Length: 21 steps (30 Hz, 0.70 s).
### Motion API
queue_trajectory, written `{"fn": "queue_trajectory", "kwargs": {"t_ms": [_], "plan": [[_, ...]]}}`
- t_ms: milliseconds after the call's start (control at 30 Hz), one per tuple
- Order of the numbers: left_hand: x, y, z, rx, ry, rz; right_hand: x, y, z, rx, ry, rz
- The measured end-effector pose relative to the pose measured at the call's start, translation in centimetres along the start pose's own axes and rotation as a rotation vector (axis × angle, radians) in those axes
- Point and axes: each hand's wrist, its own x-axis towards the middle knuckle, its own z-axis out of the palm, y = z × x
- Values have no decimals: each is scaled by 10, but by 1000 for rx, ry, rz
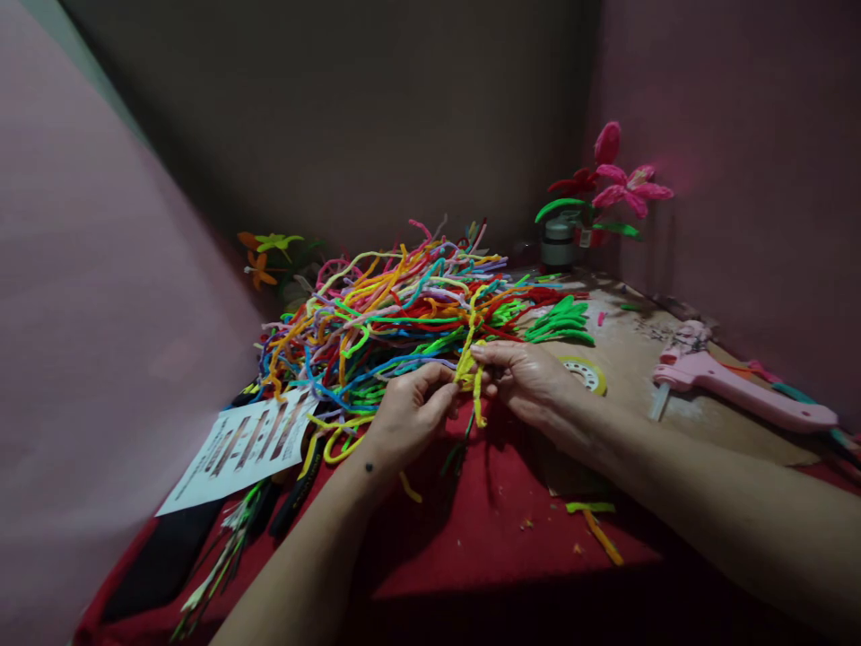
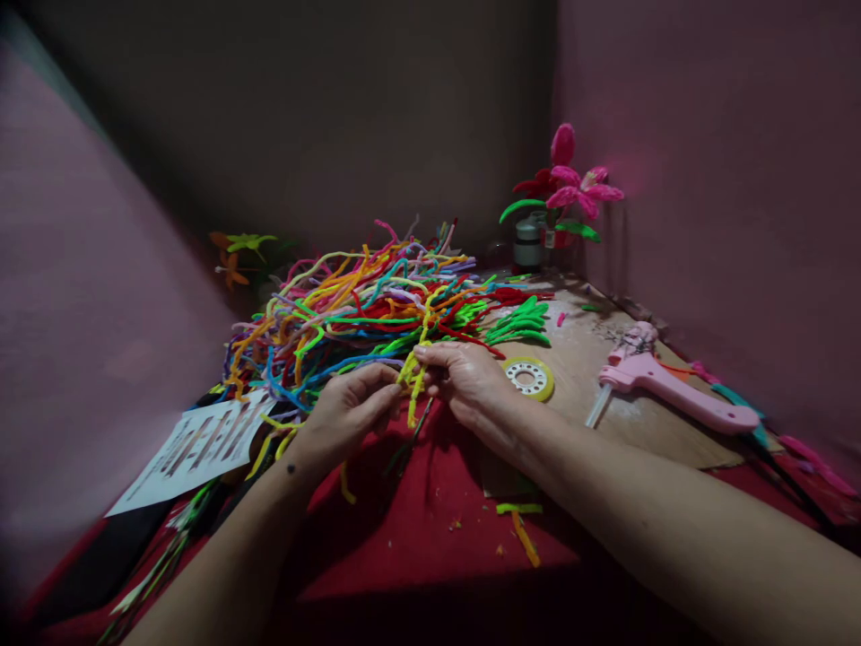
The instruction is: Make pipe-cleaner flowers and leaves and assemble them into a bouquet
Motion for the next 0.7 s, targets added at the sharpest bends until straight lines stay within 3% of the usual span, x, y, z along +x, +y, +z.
{"fn": "queue_trajectory", "kwargs": {"t_ms": [167,467,600,700], "plan": [[-1,-1,6,-8,107,-54,1,-1,-1,51,-34,-43],[-3,6,0,-261,-55,-192,-1,-1,1,45,-30,-54],[-2,9,-6,-164,-45,-214,-3,-2,1,14,-42,-76],[2,11,-12,-45,32,-163,-4,-1,1,-16,-67,-112]]}}
